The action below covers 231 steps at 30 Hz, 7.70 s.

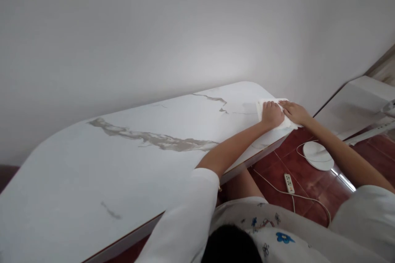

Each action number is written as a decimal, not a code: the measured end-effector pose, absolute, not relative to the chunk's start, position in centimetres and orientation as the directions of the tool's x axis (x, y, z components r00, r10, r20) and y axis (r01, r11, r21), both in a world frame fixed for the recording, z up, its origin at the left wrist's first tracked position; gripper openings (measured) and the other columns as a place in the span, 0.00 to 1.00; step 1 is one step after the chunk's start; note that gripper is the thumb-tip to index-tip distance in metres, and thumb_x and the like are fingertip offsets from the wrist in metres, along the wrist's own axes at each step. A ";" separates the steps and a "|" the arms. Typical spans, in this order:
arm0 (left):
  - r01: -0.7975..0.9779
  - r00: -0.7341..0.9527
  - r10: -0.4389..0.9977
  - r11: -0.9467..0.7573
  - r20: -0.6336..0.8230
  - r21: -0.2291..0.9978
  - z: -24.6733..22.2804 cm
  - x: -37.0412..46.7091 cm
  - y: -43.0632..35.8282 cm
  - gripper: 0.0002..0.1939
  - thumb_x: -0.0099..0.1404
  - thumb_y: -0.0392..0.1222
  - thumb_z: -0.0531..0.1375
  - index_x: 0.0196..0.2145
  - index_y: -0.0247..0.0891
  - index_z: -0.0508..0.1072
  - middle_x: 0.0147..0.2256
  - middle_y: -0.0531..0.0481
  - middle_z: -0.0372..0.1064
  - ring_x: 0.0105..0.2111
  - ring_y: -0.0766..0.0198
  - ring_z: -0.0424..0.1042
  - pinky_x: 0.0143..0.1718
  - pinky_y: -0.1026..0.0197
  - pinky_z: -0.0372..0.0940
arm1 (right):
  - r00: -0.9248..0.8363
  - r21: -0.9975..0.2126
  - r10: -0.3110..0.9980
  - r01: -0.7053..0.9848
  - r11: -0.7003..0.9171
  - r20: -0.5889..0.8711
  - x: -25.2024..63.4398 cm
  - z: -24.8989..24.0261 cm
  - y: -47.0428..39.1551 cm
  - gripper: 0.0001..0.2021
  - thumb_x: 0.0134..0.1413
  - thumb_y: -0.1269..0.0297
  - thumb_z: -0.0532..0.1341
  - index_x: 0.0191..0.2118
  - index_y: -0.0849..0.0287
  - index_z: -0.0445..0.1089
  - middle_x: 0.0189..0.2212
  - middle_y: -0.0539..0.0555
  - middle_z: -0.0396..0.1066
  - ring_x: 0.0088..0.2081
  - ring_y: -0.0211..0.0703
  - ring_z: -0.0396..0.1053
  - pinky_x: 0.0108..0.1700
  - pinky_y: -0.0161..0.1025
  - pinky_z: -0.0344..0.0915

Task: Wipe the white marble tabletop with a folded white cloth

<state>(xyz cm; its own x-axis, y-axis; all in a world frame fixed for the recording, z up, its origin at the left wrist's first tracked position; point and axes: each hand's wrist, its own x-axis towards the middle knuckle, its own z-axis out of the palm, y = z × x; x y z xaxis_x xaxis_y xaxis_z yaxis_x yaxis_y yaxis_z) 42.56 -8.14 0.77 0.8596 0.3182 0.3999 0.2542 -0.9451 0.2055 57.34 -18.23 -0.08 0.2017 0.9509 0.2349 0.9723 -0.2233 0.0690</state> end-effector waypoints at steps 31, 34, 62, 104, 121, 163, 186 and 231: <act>0.533 0.804 0.522 -0.845 0.284 0.046 0.2 16.5 24.9 0.18 0.69 0.38 0.46 0.51 0.33 0.68 0.52 0.40 0.71 0.53 0.55 0.69 0.57 0.54 0.59 | -0.050 0.022 0.948 0.999 0.045 0.313 31.1 0.1 17.6 0.18 0.66 0.69 0.45 0.50 0.68 0.68 0.50 0.67 0.70 0.55 0.52 0.63 0.53 0.44 0.59; 0.564 0.790 0.549 -0.825 0.272 0.027 0.1 8.9 27.1 0.23 0.69 0.40 0.45 0.58 0.32 0.65 0.58 0.39 0.66 0.58 0.56 0.65 0.60 0.53 0.57 | -0.095 -0.005 0.945 0.995 0.101 0.313 24.1 0.0 20.0 0.20 0.66 0.68 0.44 0.52 0.72 0.67 0.54 0.70 0.68 0.57 0.54 0.60 0.55 0.47 0.57; 0.888 0.430 0.854 -0.458 0.292 0.032 -0.5 -17.0 0.3 0.29 0.70 0.49 0.41 0.63 0.36 0.61 0.62 0.42 0.61 0.63 0.51 0.58 0.63 0.44 0.55 | -0.542 -0.229 0.785 0.758 0.611 0.300 0.8 -0.2 1.2 0.28 0.64 0.64 0.48 0.62 0.83 0.57 0.64 0.73 0.55 0.67 0.60 0.50 0.66 0.52 0.48; 0.680 0.679 0.678 -0.726 0.281 0.107 -0.8 -5.9 15.0 0.30 0.74 0.52 0.39 0.65 0.36 0.59 0.64 0.43 0.58 0.65 0.54 0.55 0.65 0.48 0.49 | -0.302 -0.137 0.920 0.929 0.343 0.250 11.4 0.6 9.2 0.26 0.66 0.68 0.43 0.62 0.85 0.56 0.63 0.76 0.56 0.64 0.61 0.54 0.64 0.52 0.50; 0.792 0.554 0.787 -0.598 0.271 0.119 -0.8 -1.5 0.1 0.28 0.71 0.49 0.45 0.66 0.41 0.57 0.65 0.45 0.56 0.65 0.51 0.54 0.64 0.43 0.53 | -0.490 -0.129 0.821 0.831 0.542 0.293 17.3 -0.6 -1.1 0.27 0.64 0.63 0.44 0.63 0.73 0.59 0.63 0.68 0.59 0.65 0.53 0.56 0.66 0.52 0.52; 0.757 0.625 0.742 -0.652 0.242 0.043 0.5 4.9 7.2 0.27 0.71 0.42 0.43 0.64 0.31 0.59 0.64 0.41 0.57 0.64 0.53 0.55 0.65 0.50 0.50 | -0.326 -0.009 0.894 0.938 0.346 0.307 21.6 0.3 3.7 0.25 0.65 0.67 0.44 0.61 0.78 0.60 0.62 0.69 0.61 0.63 0.54 0.59 0.64 0.47 0.55; 0.736 0.634 0.737 -0.668 0.233 0.112 1.0 14.6 6.7 0.24 0.71 0.44 0.47 0.62 0.35 0.62 0.65 0.41 0.56 0.66 0.53 0.52 0.65 0.50 0.48 | -0.237 -0.021 0.933 0.968 0.252 0.271 31.2 0.5 3.0 0.25 0.64 0.66 0.46 0.63 0.66 0.61 0.63 0.59 0.61 0.64 0.47 0.58 0.64 0.44 0.58; 0.640 0.701 0.705 -0.690 0.111 0.339 1.7 19.1 -6.0 0.25 0.68 0.42 0.50 0.62 0.38 0.61 0.67 0.44 0.52 0.67 0.54 0.48 0.67 0.49 0.46 | -0.244 -0.075 0.925 0.958 0.276 0.293 37.9 -0.1 -11.8 0.26 0.65 0.63 0.46 0.65 0.62 0.58 0.65 0.58 0.58 0.66 0.47 0.55 0.64 0.51 0.58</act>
<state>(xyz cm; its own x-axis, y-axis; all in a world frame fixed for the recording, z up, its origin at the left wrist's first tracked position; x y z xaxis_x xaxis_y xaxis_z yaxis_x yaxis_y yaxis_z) 19.11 -6.02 1.66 0.7008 0.7047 0.1108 0.6398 -0.6896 0.3393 37.87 -11.76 -0.09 -0.2436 0.9246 0.2928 0.9582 0.2761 -0.0746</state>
